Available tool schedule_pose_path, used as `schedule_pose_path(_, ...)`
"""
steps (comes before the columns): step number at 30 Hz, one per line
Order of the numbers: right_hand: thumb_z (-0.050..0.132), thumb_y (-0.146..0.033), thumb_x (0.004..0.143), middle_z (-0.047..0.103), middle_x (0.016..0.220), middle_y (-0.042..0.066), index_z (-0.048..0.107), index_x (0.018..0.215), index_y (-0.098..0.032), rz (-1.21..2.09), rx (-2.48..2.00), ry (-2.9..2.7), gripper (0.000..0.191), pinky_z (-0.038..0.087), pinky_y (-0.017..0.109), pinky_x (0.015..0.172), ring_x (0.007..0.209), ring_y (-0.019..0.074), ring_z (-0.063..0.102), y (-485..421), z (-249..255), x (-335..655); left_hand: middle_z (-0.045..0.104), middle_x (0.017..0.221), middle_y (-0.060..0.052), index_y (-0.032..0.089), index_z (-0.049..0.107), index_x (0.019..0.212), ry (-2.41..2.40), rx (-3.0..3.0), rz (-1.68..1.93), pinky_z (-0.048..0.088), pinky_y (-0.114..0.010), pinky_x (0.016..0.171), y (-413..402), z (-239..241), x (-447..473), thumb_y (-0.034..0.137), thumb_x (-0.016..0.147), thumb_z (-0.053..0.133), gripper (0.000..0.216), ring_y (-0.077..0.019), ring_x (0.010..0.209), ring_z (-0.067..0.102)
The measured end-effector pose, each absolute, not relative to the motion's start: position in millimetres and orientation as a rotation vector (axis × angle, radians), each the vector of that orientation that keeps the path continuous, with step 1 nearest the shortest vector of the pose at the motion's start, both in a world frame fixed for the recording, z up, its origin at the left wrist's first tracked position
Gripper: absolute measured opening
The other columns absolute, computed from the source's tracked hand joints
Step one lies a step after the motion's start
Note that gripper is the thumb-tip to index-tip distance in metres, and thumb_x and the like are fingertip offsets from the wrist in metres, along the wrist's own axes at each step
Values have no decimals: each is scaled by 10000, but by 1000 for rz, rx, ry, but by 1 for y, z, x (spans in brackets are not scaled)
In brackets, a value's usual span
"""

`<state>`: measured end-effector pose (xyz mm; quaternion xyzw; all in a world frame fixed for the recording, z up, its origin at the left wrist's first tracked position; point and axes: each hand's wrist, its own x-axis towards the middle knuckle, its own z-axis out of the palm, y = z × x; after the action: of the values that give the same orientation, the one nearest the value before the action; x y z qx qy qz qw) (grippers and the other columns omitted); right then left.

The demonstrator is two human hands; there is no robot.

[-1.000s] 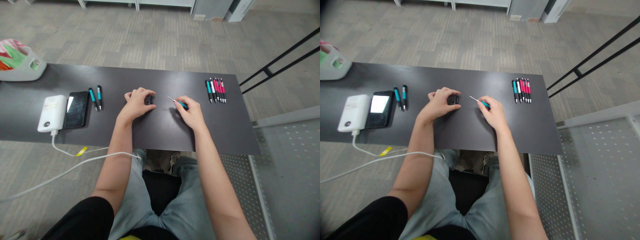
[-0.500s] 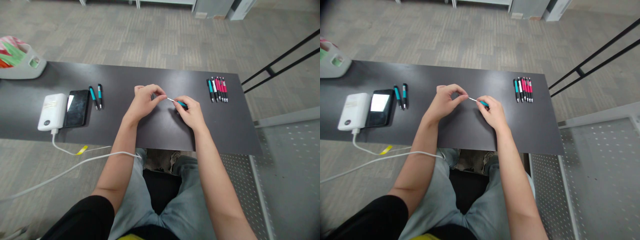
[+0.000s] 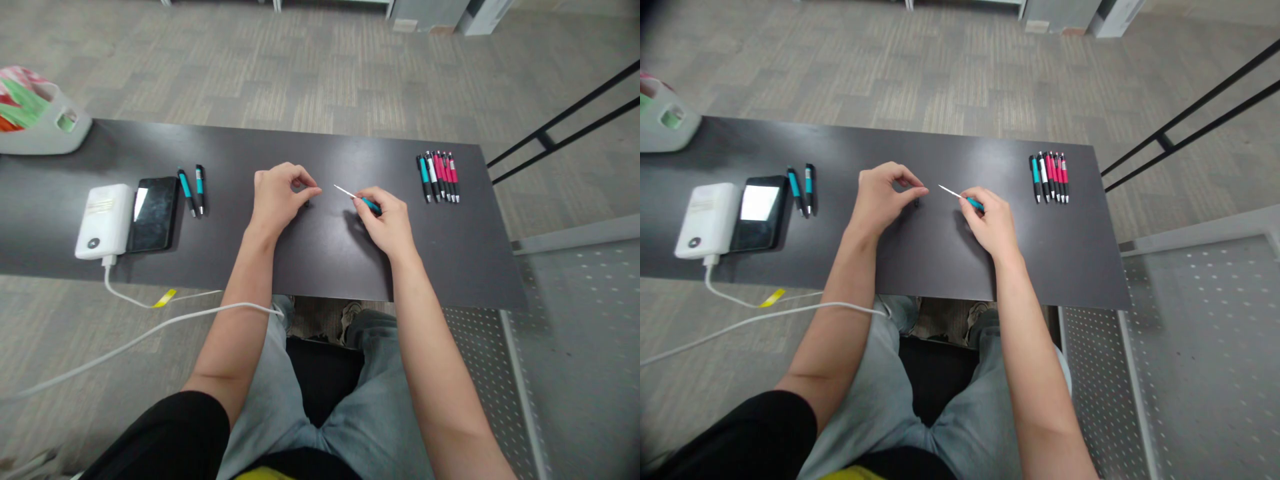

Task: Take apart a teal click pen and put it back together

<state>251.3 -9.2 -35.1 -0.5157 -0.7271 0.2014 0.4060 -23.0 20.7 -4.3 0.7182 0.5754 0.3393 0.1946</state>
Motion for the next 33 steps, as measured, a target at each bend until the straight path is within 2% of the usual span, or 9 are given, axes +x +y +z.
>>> schedule_pose_path(2,712,-547,1167,873,1074,74,828,1081,-311,512,-1295,-1841,277,606,450,899,939,307,763,-10,-35,251,899,1191,-38,315,894,969,1634,2098,839,472,-638,1274,19,-5,-19,300,1009,991,107,-353,1230,762)
schedule_pose_path(5,709,-558,1177,870,1088,82,828,1093,-308,516,-1297,-1859,289,608,451,913,963,316,775,-10,-35,251,888,1319,-55,317,899,994,1616,2171,732,375,-691,1326,16,-5,-14,298,1023,995,102,-397,1395,689)
schedule_pose_path(9,703,-569,1182,867,1094,85,831,1106,-309,509,-1323,-1873,299,608,451,923,981,322,775,-10,-35,251,853,1411,-65,320,909,1066,1620,2160,683,340,-698,1324,14,-4,-14,314,1029,988,87,-417,1444,643)
schedule_pose_path(15,709,-555,1160,878,1077,82,831,1072,-307,528,-1314,-1855,291,603,452,901,947,318,767,-12,-30,250,799,1526,-78,354,925,1255,1645,2131,594,335,-665,1309,13,0,-14,326,1057,964,204,-424,1513,592)
schedule_pose_path(21,698,-606,1158,877,1060,86,837,1066,-304,536,-1335,-1847,345,606,449,895,936,317,754,-12,-29,249,798,1480,-83,334,911,1171,1683,2114,597,346,-653,1293,13,-4,-14,372,1084,931,96,-420,1481,576)
schedule_pose_path(28,729,-634,1163,869,1075,83,826,1066,-318,564,-1354,-1844,345,619,464,908,966,327,761,-12,-29,249,789,1360,-110,315,876,1098,1654,2147,750,385,-680,1263,21,-24,-20,463,1021,1009,214,-443,1397,600)
schedule_pose_path(33,723,-646,1159,881,1085,77,831,1064,-324,571,-1353,-1837,353,627,462,910,974,324,760,-13,-28,249,790,1399,-101,336,852,1213,1644,2155,763,400,-647,1257,19,-17,-22,500,1005,1026,317,-435,1407,604)
